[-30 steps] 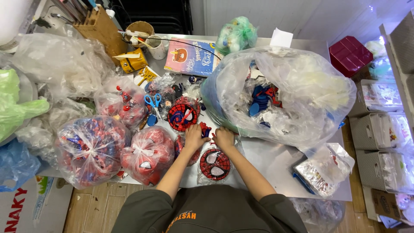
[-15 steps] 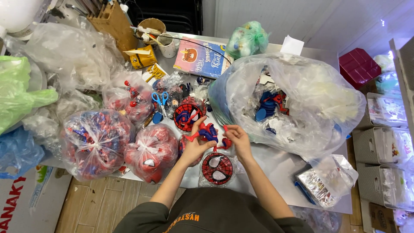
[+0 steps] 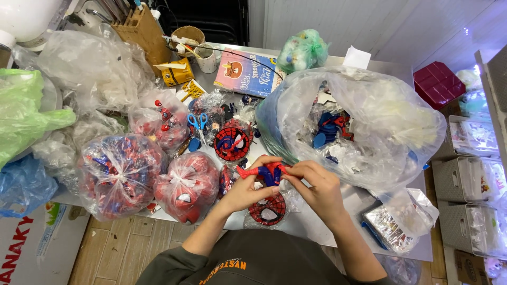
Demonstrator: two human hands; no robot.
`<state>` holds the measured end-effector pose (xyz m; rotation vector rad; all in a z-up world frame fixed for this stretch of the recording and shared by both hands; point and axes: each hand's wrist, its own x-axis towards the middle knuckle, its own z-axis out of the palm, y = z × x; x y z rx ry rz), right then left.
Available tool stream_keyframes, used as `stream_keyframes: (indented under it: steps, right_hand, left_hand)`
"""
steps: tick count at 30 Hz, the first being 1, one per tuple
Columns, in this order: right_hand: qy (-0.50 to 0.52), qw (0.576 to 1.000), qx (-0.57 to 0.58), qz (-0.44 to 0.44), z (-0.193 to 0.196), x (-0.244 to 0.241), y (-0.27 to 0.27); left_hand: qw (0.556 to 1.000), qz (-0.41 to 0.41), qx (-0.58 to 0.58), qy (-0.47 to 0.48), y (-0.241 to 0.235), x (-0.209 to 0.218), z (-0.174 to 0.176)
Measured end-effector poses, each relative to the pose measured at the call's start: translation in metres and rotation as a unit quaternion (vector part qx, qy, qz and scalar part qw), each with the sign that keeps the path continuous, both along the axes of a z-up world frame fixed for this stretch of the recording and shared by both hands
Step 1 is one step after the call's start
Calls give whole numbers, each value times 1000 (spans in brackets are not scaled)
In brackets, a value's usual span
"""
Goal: Sort and organize various toys and merchandise on a work surface.
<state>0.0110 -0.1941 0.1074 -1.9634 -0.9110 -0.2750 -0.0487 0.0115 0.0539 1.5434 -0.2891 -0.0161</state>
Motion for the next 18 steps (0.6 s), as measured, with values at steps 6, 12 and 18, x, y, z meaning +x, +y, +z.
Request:
stream_keyframes:
  steps: [6, 12, 18]
  right_hand:
    - [-141, 987, -76, -27, 13, -1, 2]
    - [-162, 986, -11, -30, -1, 5, 12]
    - [-184, 970, 140, -75, -35, 5, 26]
  left_hand:
    - [992, 43, 114, -20, -5, -3, 27]
    - [971, 110, 200, -72, -12, -4, 29]
    - [969, 129, 196, -72, -17, -6, 41]
